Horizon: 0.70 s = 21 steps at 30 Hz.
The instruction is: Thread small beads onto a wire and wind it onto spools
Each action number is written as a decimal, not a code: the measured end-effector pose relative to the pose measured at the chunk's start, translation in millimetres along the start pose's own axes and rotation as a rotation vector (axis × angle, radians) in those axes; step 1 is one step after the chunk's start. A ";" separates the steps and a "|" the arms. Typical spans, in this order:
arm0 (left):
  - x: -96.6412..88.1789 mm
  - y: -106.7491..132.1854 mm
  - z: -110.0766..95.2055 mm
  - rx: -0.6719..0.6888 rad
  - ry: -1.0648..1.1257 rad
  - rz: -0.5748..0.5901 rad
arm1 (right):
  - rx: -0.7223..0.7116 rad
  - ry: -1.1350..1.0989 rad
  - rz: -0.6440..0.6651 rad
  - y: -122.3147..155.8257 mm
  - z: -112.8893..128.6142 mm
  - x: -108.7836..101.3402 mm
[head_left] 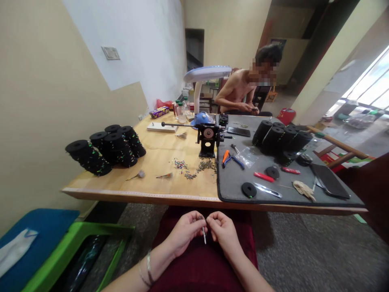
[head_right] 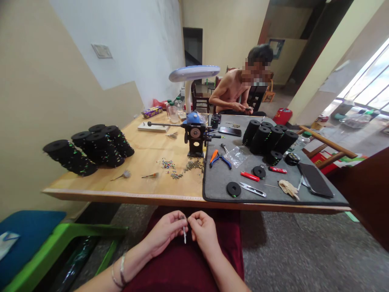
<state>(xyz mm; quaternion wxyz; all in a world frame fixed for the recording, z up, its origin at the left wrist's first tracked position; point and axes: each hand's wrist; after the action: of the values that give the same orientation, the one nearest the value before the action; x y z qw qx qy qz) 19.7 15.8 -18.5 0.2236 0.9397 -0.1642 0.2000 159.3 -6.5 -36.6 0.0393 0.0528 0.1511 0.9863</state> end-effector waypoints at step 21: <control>-3.3 -4.3 4.4 -0.096 0.165 0.085 | -0.028 -0.022 0.035 4.9 6.5 3.6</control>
<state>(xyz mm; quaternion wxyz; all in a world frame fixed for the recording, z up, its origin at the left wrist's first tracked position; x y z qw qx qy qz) 19.9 18.0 -25.1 0.2725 0.9005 -0.1944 0.2777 156.1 -9.0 -28.6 0.0245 0.0657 0.1359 0.9882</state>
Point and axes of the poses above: each hand's wrist, its own y-axis away from the middle knuckle, its own x-axis out of the palm, z = x × y, and after that the axes turned 3 degrees about x, right-handed
